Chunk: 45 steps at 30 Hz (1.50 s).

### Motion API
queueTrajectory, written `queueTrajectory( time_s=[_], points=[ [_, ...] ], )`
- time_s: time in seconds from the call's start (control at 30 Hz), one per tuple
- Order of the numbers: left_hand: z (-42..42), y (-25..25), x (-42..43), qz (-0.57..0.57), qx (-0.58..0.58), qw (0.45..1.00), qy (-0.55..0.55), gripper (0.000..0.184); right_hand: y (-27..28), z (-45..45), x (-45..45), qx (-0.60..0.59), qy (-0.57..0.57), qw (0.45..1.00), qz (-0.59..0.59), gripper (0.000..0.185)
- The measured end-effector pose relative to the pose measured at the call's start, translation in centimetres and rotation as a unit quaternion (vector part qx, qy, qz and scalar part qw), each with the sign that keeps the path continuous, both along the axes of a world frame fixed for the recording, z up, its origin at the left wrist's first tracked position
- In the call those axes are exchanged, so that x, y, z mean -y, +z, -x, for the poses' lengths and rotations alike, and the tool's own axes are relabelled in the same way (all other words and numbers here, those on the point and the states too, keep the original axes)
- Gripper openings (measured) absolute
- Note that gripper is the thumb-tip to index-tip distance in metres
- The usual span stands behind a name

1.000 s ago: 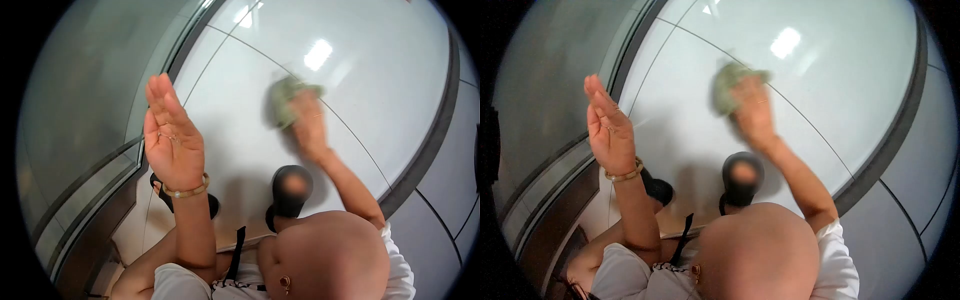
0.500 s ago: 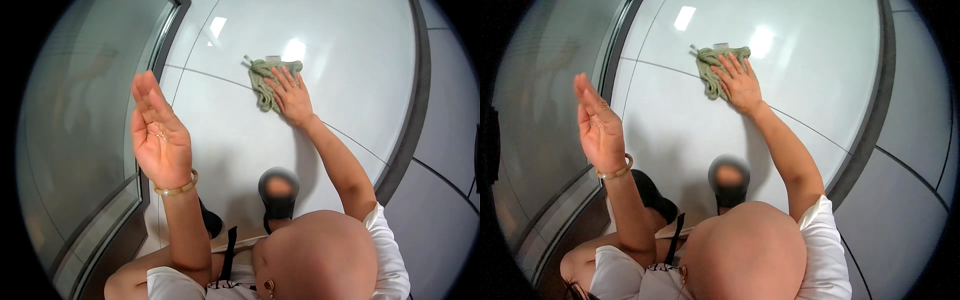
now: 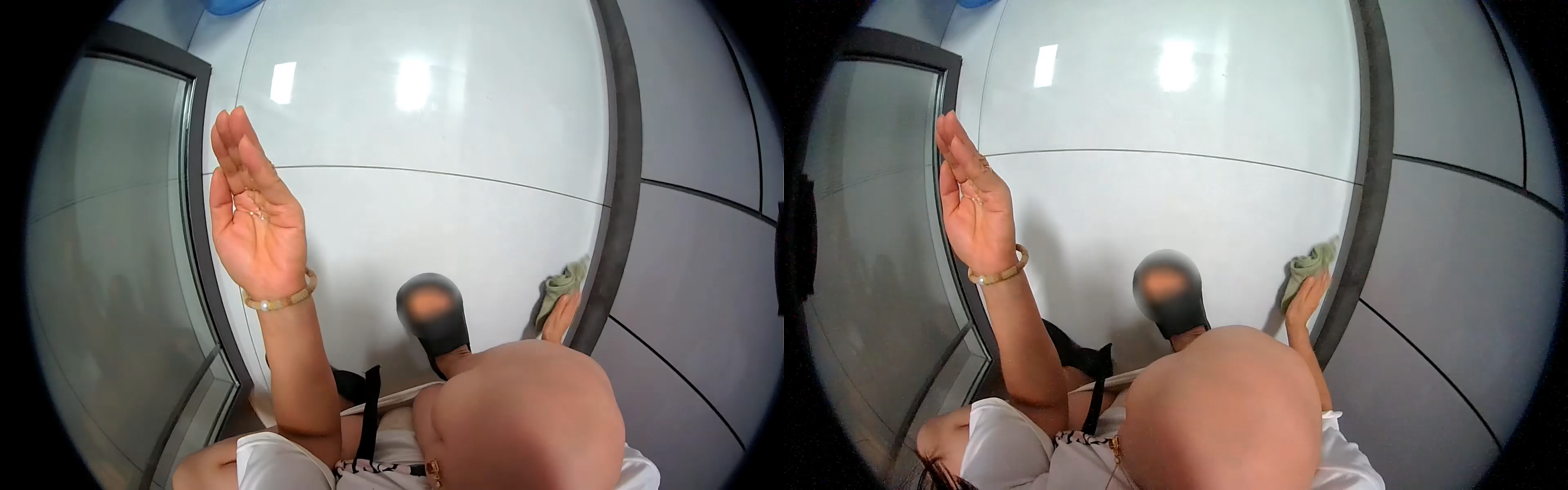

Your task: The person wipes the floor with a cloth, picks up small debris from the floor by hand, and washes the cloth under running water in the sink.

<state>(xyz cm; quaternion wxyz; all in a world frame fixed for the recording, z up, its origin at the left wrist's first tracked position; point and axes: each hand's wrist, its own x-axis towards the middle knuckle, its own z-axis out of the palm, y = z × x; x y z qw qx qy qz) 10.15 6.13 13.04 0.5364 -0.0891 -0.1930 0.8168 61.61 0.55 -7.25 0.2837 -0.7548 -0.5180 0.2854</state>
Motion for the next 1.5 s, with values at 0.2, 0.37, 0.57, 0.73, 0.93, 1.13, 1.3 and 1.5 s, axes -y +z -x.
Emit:
queueTrajectory(
  time_s=[0.2,0.37,0.57,0.73,0.93,1.13,1.3,1.5],
  points=[
    [-0.4,-0.9,-0.1,0.017,0.000,1.000,0.008,0.039,-1.5,4.1,-1.8,0.378,-0.038,0.921,0.081,0.060],
    [-0.2,-1.9,0.6,0.030,0.027,0.999,-0.002,0.039,-1.5,6.5,-5.5,0.400,-0.029,0.915,0.052,0.059],
    [-1.3,-3.7,2.9,0.059,0.029,0.998,-0.013,0.039,-2.1,10.5,-13.9,0.395,0.035,0.917,-0.028,0.059],
    [-2.6,-3.4,3.8,0.067,0.024,0.997,-0.007,0.040,-1.3,18.0,-22.9,0.397,0.151,0.892,-0.154,0.057],
    [-0.8,-2.5,2.1,0.056,0.034,0.997,0.034,0.040,0.9,34.6,-24.9,0.206,0.425,0.822,-0.318,0.046],
    [1.2,-1.2,-0.6,0.057,0.033,0.997,0.035,0.040,1.5,34.9,-23.0,0.013,0.412,0.872,-0.266,0.045],
    [0.8,-0.4,-1.5,0.019,0.008,1.000,0.015,0.039,4.8,22.2,-16.1,-0.009,0.288,0.932,-0.221,0.040],
    [0.4,-2.2,-1.6,0.057,0.019,0.998,0.011,0.039,2.7,14.2,-6.9,0.232,0.409,0.881,-0.044,0.057]
  ],
)
